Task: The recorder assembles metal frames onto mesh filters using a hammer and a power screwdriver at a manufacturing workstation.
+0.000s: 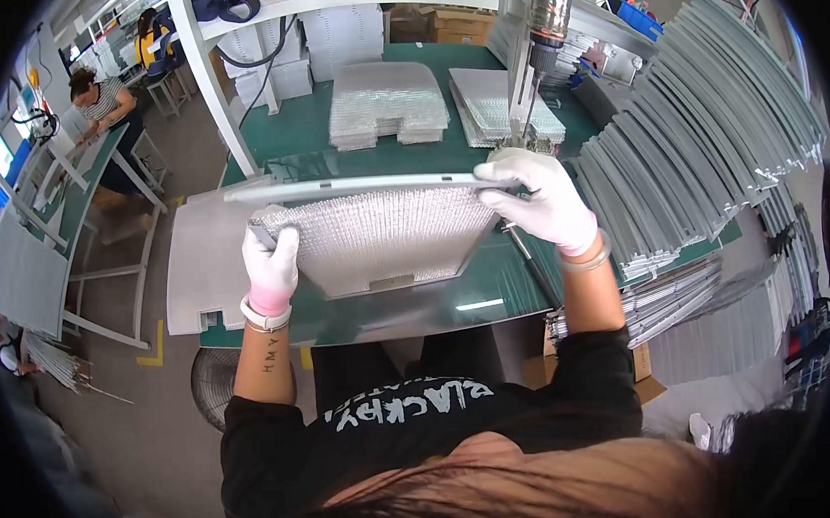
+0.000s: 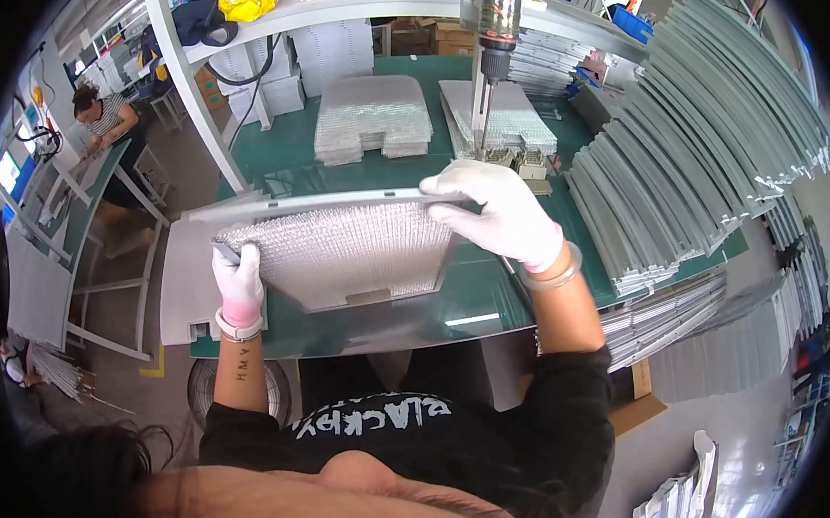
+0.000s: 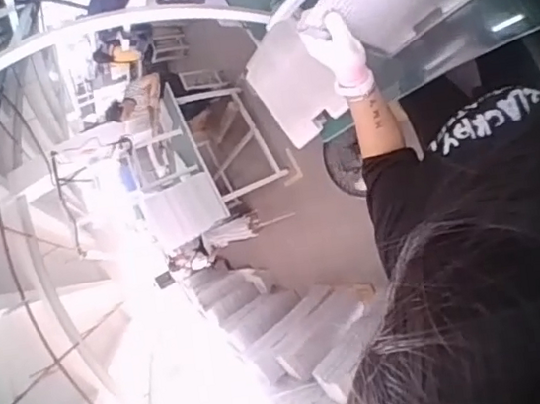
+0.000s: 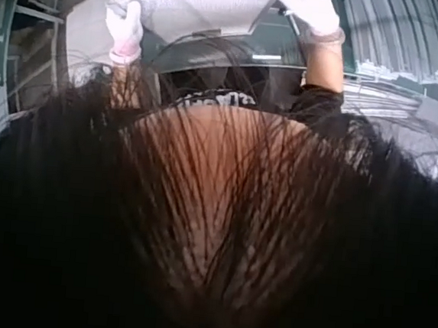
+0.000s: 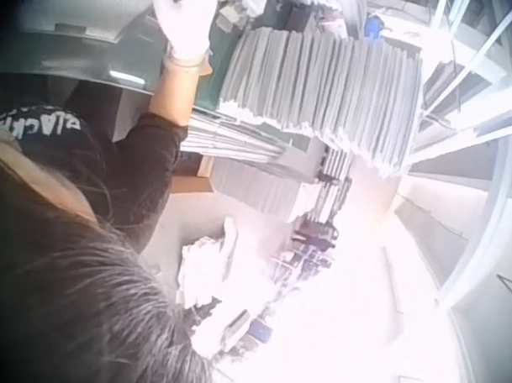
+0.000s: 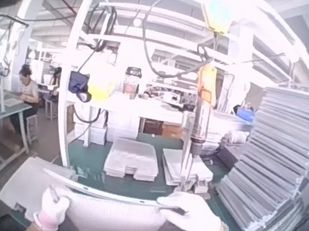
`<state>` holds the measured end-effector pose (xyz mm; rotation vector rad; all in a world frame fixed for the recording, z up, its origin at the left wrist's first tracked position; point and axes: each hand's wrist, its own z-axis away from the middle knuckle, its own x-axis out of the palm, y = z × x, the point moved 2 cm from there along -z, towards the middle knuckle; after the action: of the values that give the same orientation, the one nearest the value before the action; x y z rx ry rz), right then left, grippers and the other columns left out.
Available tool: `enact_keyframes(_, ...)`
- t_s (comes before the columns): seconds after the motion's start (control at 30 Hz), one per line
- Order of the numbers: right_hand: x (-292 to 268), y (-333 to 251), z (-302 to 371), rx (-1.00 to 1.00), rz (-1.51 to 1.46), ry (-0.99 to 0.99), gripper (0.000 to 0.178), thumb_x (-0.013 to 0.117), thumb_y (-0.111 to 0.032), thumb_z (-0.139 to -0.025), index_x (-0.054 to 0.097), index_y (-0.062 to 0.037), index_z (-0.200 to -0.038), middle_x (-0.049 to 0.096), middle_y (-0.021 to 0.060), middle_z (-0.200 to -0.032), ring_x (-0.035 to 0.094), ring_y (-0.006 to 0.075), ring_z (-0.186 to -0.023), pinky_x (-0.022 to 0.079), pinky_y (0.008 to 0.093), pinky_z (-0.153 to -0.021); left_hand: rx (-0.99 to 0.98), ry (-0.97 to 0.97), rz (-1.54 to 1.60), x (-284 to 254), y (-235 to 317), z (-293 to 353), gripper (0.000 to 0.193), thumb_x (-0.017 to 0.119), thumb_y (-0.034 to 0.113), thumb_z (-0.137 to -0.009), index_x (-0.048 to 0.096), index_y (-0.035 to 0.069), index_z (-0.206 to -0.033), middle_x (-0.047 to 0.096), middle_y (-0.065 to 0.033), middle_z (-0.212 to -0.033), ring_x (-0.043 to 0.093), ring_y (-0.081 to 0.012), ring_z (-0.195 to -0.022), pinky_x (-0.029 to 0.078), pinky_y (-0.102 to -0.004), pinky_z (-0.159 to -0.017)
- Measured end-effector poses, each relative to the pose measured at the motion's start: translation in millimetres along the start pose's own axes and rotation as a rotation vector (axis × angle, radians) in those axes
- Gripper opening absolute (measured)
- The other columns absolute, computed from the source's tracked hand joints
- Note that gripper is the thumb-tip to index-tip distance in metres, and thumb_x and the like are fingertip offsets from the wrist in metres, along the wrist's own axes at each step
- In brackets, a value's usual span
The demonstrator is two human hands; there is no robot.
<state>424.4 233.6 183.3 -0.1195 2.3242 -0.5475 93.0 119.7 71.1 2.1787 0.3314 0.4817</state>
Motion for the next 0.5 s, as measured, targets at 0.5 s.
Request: enact_keyframes(0.5, 5.3, -52.3, -66.2, -0.249, 0.212, -0.414, 0.04, 0.064, 0.006, -0.074, 0.061, -0.0056, -0.112, 0.064, 0.0115, -0.086, 0.065, 0.0317, -0.081, 0.052, 0.0397, -0.07, 0.094, -0.303, -0.071, -1.3, 44.4, -23.9, 0.012, 0.069, 0.001, -0.085, 0.064, 0.0, -0.095, 0.063, -0.0047, -0.088, 0.057, -0.0096, -0.077, 0.046, -0.0237, -0.069)
